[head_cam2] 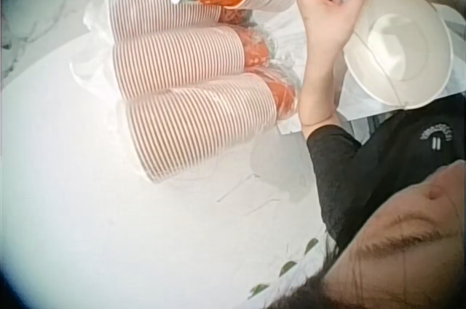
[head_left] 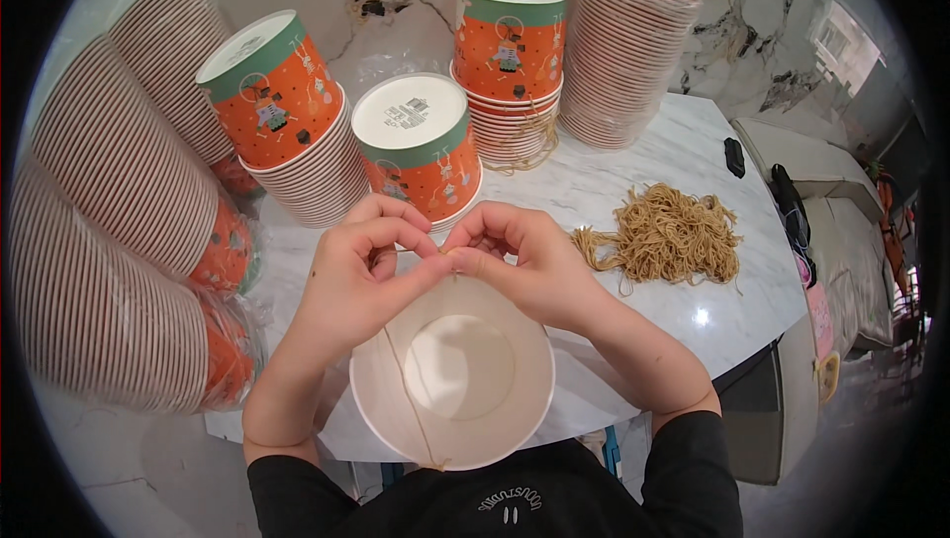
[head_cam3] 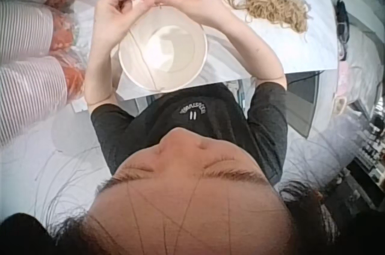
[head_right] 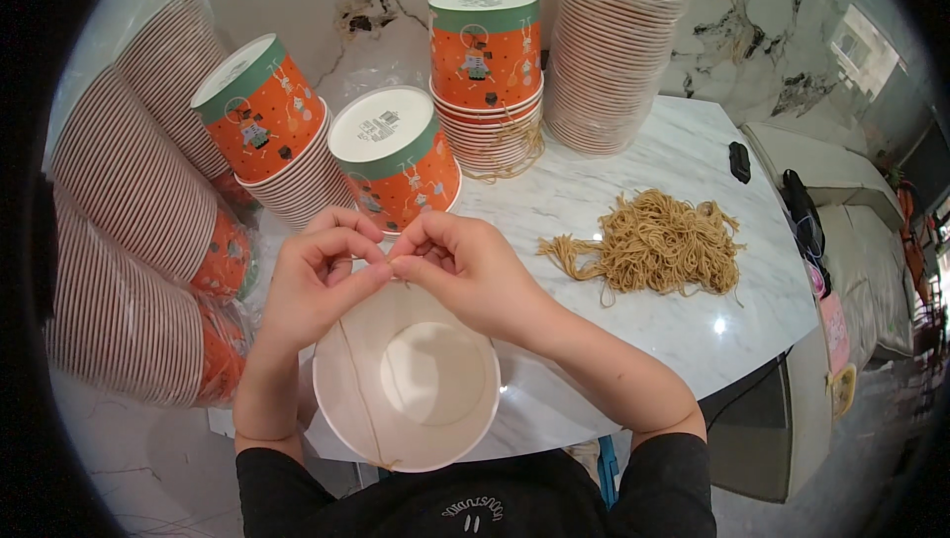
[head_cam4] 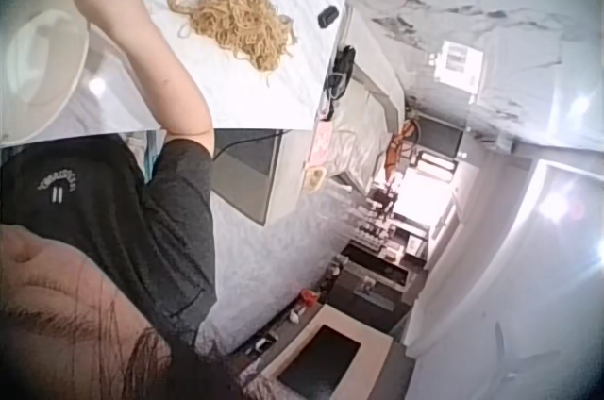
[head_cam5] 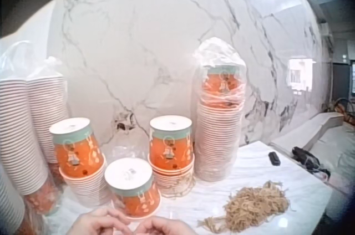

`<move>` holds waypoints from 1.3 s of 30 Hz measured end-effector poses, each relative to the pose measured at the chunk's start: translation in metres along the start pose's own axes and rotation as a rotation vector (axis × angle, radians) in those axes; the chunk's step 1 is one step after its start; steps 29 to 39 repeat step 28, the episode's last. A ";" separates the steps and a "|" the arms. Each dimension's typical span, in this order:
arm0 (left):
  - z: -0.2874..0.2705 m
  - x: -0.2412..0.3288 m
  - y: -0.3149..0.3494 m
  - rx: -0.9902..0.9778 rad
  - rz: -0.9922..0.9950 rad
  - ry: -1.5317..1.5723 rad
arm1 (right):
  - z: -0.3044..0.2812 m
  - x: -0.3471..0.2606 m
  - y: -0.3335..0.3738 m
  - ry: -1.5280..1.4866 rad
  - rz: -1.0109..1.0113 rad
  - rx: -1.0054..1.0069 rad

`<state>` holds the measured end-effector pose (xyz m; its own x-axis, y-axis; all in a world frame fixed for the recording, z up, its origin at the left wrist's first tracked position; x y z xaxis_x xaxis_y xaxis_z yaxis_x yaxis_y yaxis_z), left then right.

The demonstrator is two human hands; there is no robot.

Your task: Manually tying thin strings onto the rims of decorated paper cups for packaging.

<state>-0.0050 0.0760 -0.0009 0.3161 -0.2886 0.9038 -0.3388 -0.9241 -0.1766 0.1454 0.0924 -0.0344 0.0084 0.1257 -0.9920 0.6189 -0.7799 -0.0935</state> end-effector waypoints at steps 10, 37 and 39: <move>-0.007 -0.016 -0.004 -0.031 0.070 0.129 | 0.001 -0.013 0.002 0.124 -0.062 0.034; -0.011 -0.016 -0.001 -0.090 -0.117 0.197 | -0.002 -0.011 0.002 0.156 -0.059 0.025; -0.011 -0.016 -0.001 -0.090 -0.117 0.197 | -0.002 -0.011 0.002 0.156 -0.059 0.025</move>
Point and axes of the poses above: each hand's wrist, its own y-axis away from the middle knuckle, its own z-axis out of the palm, x = y × z, the point moved 9 cm from there along -y, towards the middle knuckle, and after that the axes turned 7 degrees about -x, right-handed, at the moved point
